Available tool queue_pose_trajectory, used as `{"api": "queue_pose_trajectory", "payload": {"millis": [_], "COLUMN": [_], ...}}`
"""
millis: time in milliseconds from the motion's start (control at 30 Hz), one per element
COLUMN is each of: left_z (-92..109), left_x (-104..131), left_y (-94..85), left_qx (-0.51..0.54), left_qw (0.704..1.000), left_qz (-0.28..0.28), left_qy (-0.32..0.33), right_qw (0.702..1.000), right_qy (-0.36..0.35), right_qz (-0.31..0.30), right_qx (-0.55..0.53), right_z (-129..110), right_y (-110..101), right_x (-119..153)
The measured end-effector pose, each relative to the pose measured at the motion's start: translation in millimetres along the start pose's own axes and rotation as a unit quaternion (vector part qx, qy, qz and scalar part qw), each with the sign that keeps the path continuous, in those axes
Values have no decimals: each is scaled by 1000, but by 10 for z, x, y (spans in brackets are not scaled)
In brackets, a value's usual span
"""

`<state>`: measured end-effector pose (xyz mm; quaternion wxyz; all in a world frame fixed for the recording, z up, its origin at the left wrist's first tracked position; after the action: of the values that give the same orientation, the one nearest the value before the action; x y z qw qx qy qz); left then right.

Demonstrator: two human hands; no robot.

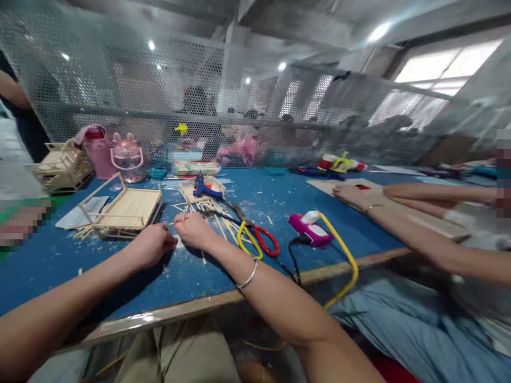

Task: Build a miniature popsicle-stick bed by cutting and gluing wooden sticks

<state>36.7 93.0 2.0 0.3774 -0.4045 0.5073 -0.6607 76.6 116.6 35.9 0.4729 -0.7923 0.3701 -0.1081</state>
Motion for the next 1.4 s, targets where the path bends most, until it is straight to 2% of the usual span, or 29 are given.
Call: {"api": "queue_pose_trajectory", "payload": {"millis": [200,300,433,567,733,833,967,1033,1167,1400], "left_z": [47,25,-11,-9,18,1,-42,-53,-50,1], "left_x": [52,47,35,50,63,55,53,74,148,203], "left_y": [-52,-55,-40,-64,-77,-68,-43,-64,-166,-202], "left_qx": [0,8,19,23,24,23,43,68,157,324], "left_qw": [1000,1000,1000,999,999,999,998,996,983,938], "left_qz": [2,13,21,28,24,34,45,58,94,113], "left_qy": [6,5,5,7,7,5,10,19,29,43], "right_qw": [999,999,998,999,999,998,995,983,917,839], "right_qy": [-21,-11,-28,-8,-9,-2,3,38,98,27], "right_qz": [-30,-18,-40,-15,-37,-23,-39,-30,-50,-126], "right_qx": [-20,-29,-28,-37,-39,-51,-91,-179,-384,-529], "right_z": [-57,-45,-85,-13,-14,-8,28,146,333,141], "right_y": [60,35,76,22,67,37,2,-48,29,152], "right_x": [12,8,-2,-34,-40,-26,-13,6,44,52]}}
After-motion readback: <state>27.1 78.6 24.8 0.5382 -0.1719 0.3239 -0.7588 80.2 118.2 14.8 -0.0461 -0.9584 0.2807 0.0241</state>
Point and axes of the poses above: each hand's wrist, its own x-axis away from the middle knuckle, its own y-axis out of the palm, z = x × y, the point moved 10 cm from there along -x, towards the middle knuckle, and after that the axes turned 10 degrees about -z, right-handed, at the moved point
